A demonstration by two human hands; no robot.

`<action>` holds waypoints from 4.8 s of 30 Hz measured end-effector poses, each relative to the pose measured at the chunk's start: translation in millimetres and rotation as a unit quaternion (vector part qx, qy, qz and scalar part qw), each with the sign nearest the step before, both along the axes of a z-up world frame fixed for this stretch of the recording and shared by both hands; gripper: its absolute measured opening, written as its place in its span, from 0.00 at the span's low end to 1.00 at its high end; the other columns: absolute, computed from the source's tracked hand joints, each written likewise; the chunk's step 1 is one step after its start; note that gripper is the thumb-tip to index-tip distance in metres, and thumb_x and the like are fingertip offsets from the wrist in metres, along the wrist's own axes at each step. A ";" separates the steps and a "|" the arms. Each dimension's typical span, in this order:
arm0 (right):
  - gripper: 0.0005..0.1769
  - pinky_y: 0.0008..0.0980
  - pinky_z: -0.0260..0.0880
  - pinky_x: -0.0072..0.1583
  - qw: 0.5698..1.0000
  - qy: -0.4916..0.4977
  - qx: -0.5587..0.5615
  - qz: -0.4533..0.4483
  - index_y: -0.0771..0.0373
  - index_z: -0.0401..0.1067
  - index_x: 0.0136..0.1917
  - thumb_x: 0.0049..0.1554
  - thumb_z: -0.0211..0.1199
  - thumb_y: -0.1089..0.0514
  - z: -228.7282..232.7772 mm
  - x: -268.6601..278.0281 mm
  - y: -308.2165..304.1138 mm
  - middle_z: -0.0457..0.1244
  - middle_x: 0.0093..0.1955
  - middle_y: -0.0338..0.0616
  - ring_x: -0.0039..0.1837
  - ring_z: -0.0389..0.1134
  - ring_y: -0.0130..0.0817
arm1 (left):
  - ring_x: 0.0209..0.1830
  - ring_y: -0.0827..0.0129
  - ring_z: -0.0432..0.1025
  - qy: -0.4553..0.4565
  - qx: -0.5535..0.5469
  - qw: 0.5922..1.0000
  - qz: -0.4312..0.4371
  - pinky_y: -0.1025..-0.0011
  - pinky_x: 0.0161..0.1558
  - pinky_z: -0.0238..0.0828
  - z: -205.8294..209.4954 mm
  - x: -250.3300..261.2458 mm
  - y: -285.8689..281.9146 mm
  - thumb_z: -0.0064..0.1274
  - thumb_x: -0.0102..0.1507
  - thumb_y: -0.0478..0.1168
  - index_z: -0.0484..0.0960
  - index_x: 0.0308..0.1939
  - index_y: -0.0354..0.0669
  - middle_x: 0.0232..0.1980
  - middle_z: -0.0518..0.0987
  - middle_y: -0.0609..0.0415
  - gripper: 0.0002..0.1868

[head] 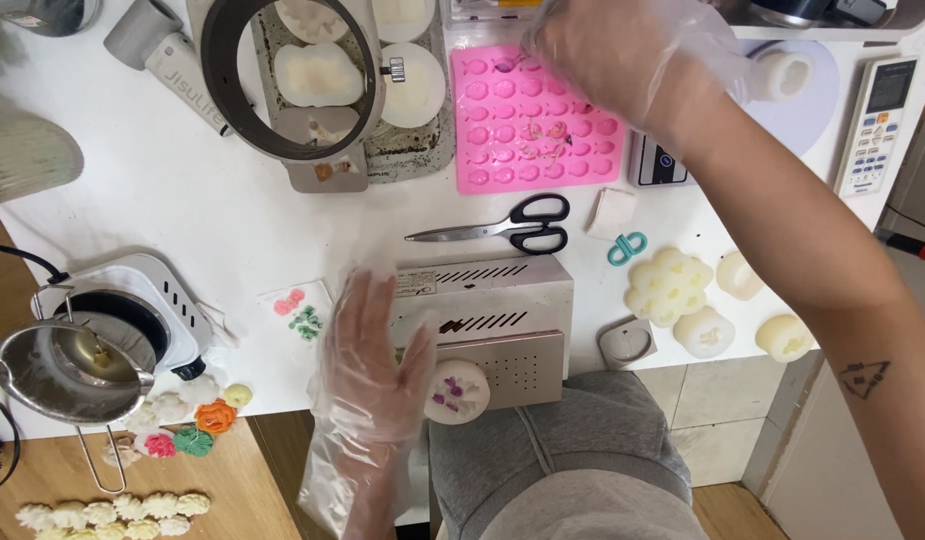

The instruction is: Decorating a wax candle by placing small wax elements on it and securing them with a heat gun.

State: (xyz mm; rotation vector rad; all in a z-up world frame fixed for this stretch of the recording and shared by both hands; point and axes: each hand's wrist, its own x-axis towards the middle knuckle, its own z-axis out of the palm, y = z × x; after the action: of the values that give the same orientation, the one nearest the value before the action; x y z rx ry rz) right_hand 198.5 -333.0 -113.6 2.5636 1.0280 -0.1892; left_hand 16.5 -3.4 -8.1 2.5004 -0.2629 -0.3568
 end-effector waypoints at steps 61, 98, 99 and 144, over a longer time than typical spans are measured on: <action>0.13 0.27 0.76 0.57 0.455 0.341 0.576 -0.587 0.64 0.80 0.53 0.54 0.65 0.65 166.2 -234.9 45.2 0.74 0.49 0.43 0.50 0.74 0.24 | 0.82 0.43 0.42 0.072 0.019 0.992 -0.104 0.57 0.79 0.38 -15.5 28.7 10.4 0.41 0.72 0.59 0.59 0.77 0.41 0.81 0.52 0.34 0.36; 0.18 0.34 0.75 0.41 0.990 -0.004 0.091 -0.109 0.57 0.77 0.59 0.56 0.61 0.63 175.2 -297.3 140.3 0.69 0.37 0.40 0.40 0.72 0.35 | 0.81 0.49 0.53 0.017 -0.092 0.990 0.105 0.56 0.74 0.57 1.1 -125.2 79.3 0.45 0.71 0.54 0.66 0.74 0.46 0.77 0.64 0.46 0.30; 0.14 0.35 0.75 0.43 0.987 0.002 0.109 -0.119 0.56 0.77 0.56 0.56 0.60 0.62 173.2 -298.2 140.2 0.70 0.39 0.41 0.43 0.73 0.36 | 0.81 0.49 0.52 0.019 -0.093 0.990 0.102 0.56 0.74 0.56 0.8 -125.4 79.6 0.45 0.71 0.55 0.66 0.74 0.46 0.78 0.64 0.45 0.30; 0.14 0.39 0.68 0.42 0.846 -0.079 0.313 -0.425 0.56 0.80 0.62 0.63 0.68 0.58 124.7 -247.0 -4.7 0.66 0.36 0.45 0.37 0.68 0.39 | 0.74 0.42 0.61 -0.120 -0.030 0.992 -0.005 0.48 0.69 0.65 39.4 -77.8 -12.3 0.69 0.53 0.59 0.54 0.76 0.42 0.75 0.62 0.37 0.57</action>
State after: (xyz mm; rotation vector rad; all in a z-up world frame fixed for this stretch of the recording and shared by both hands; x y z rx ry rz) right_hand -48.5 -337.7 11.1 3.3838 -0.2466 0.1733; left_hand -61.3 -15.6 31.3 2.4831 -0.3769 -0.0492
